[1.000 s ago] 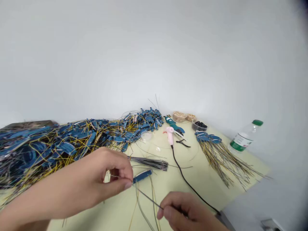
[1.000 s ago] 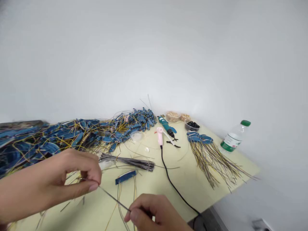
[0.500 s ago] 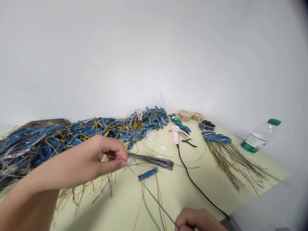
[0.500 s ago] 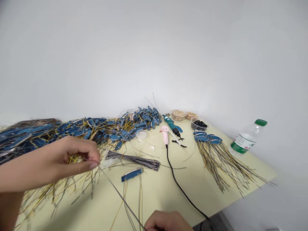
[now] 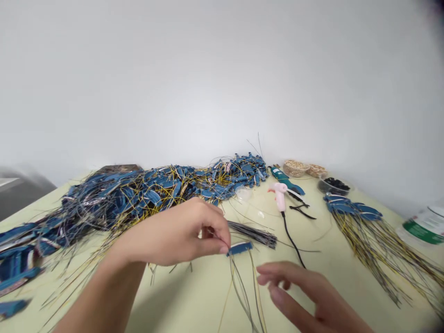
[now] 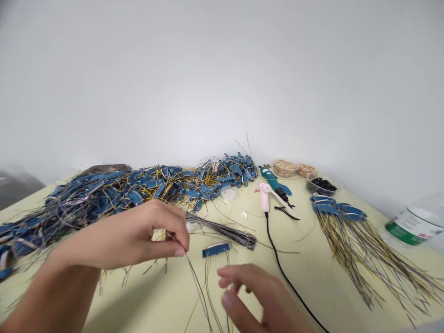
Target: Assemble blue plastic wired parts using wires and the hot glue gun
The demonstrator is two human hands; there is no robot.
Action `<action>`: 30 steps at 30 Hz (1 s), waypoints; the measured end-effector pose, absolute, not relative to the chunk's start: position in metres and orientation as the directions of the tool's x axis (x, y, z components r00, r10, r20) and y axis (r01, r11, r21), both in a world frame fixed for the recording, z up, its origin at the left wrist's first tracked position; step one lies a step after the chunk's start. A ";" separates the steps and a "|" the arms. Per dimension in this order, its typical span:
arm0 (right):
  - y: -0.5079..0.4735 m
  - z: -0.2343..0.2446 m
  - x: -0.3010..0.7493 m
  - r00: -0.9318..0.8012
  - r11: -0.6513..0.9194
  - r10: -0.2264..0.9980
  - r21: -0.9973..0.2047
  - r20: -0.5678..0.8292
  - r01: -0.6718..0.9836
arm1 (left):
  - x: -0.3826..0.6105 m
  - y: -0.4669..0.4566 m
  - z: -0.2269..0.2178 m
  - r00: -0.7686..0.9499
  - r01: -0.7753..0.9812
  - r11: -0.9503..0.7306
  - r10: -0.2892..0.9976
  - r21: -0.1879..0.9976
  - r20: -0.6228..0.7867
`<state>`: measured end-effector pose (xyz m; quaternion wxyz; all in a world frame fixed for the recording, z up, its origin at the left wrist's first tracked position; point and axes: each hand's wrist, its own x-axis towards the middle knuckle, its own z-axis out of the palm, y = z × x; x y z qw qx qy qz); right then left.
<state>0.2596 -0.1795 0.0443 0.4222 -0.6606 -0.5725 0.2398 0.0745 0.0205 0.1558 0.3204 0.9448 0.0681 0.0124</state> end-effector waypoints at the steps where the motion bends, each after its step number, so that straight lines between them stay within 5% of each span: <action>1: -0.170 0.051 0.251 0.251 0.016 0.953 -0.860 0.167 0.510 | 0.077 0.017 0.154 0.991 0.116 -0.789 0.129 0.603 -0.021; 6: -0.131 0.066 0.221 0.112 -0.025 0.994 -0.943 0.013 0.332 | 0.079 0.012 0.148 0.993 0.109 -0.779 0.118 0.618 -0.026; 17: -0.130 0.055 0.215 0.253 -0.013 0.967 -1.000 -0.017 -0.016 | 0.071 0.028 0.153 0.973 0.106 -0.649 0.223 0.753 0.055; 30: -0.130 0.061 0.216 0.273 0.040 0.962 -0.997 0.019 -0.071 | 0.075 0.020 0.153 0.962 0.098 -0.688 0.251 0.719 0.110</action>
